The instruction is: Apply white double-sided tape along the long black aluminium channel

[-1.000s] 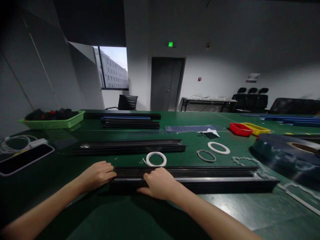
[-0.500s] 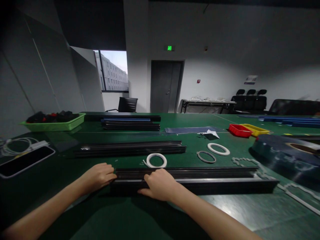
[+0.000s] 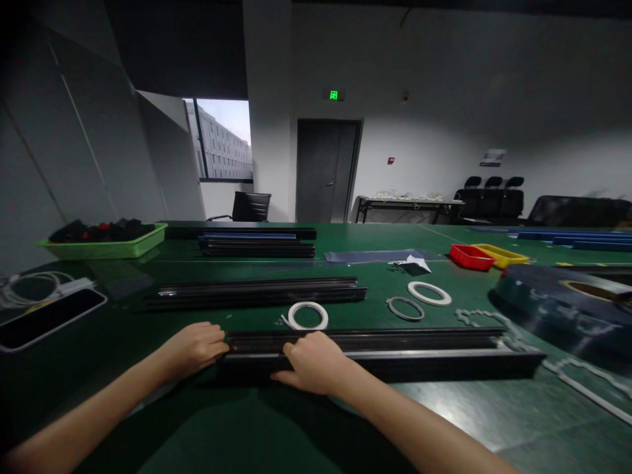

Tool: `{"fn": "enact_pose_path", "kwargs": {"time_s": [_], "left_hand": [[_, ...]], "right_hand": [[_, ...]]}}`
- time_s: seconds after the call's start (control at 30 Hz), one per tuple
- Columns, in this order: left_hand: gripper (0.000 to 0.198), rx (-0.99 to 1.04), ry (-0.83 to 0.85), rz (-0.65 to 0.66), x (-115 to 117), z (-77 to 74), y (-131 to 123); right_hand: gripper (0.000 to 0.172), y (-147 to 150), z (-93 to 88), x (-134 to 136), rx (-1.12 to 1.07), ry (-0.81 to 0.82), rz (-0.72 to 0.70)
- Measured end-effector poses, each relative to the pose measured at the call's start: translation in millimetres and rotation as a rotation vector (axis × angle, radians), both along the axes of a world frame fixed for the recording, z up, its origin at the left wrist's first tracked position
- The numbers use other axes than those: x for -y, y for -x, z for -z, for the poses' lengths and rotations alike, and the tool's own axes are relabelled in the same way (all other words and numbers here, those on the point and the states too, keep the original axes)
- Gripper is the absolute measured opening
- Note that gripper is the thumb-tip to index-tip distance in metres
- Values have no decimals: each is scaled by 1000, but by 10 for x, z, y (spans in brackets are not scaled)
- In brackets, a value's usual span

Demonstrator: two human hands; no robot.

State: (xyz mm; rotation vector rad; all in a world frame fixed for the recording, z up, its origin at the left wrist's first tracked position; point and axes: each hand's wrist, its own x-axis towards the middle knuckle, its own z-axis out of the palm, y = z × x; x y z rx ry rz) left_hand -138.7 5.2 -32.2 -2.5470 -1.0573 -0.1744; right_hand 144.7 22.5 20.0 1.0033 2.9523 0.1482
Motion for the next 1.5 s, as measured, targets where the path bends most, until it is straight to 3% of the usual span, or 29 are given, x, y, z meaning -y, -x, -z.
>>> {"fn": "enact_pose_path", "kwargs": {"time_s": [0.43, 0.67, 0.97, 1.27, 1.5], "left_hand": [[17, 5, -15, 38, -5, 23, -2], [18, -19, -105, 54, -5, 33, -10], [20, 26, -180, 68, 49, -69, -71], [20, 180, -111, 138, 56, 1, -43], [25, 289, 16, 175, 45, 47, -55]], "right_hand": [[52, 1, 38, -19, 10, 11, 5], [52, 7, 21, -10, 10, 18, 5], [52, 11, 50, -17, 6, 28, 23], [53, -4, 28, -37, -43, 99, -7], [44, 170, -160, -15, -273, 319, -92]]}}
